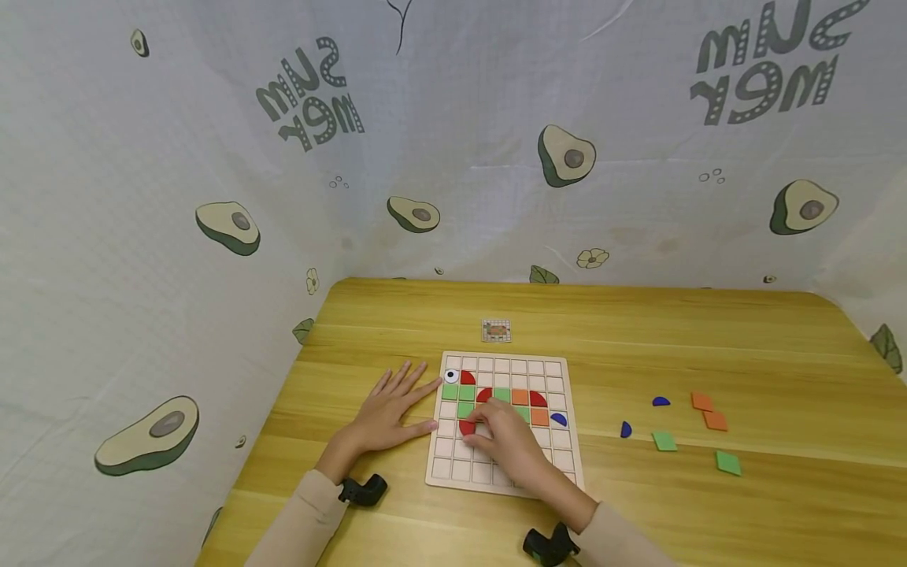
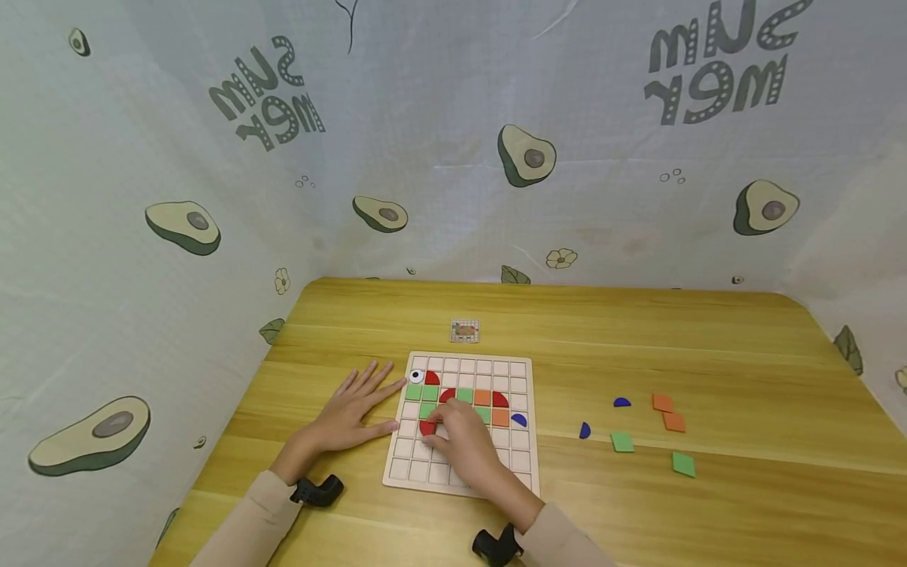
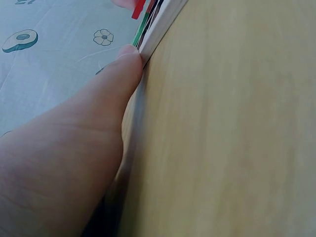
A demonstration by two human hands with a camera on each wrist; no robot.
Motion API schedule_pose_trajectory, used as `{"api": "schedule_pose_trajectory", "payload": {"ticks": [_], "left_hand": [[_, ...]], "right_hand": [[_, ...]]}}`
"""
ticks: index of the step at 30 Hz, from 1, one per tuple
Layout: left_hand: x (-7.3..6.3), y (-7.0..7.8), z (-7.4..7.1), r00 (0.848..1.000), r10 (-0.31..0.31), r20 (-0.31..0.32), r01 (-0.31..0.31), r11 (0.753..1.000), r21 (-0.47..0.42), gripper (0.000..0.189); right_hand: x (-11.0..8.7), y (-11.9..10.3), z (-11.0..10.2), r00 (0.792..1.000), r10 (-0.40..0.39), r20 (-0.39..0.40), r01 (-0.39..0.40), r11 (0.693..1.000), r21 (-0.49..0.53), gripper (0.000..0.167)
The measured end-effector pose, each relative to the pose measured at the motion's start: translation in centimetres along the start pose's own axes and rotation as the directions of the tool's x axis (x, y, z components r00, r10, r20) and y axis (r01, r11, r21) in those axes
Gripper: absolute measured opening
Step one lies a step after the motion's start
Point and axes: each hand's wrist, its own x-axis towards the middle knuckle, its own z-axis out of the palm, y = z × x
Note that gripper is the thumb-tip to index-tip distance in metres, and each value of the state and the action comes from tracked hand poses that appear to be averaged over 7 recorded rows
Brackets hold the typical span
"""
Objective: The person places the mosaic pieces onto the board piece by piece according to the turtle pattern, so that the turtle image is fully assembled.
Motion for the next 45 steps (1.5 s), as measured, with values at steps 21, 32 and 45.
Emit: {"api": "schedule_pose_trajectory", "payload": {"ticks": [21, 32, 45], "left_hand": [[-0.1, 0.1, -0.1, 1.000, 0.004, 0.006, -0.004, 1.000, -0.004, 0.073], [0.0, -0.1, 0.1, 1.000, -0.005, 0.015, 0.005, 1.000, 0.010, 0.074], [0.0, 0.1, -0.1, 1.000, 0.006, 0.011, -0.006, 1.000, 0.000, 0.074]], "right_hand": [[0.3, -0.1, 0.2, 1.000, 0.013, 0.013, -0.013, 1.000, -0.001, 0.021], [0.3, 0.0, -0.1, 0.999, 0.033, -0.014, -0.032, 0.995, 0.091, 0.019], [-0.9, 2.2, -4.0, 0.988, 0.067, -0.137, -0.044, 0.985, 0.165, 0.018]]}}
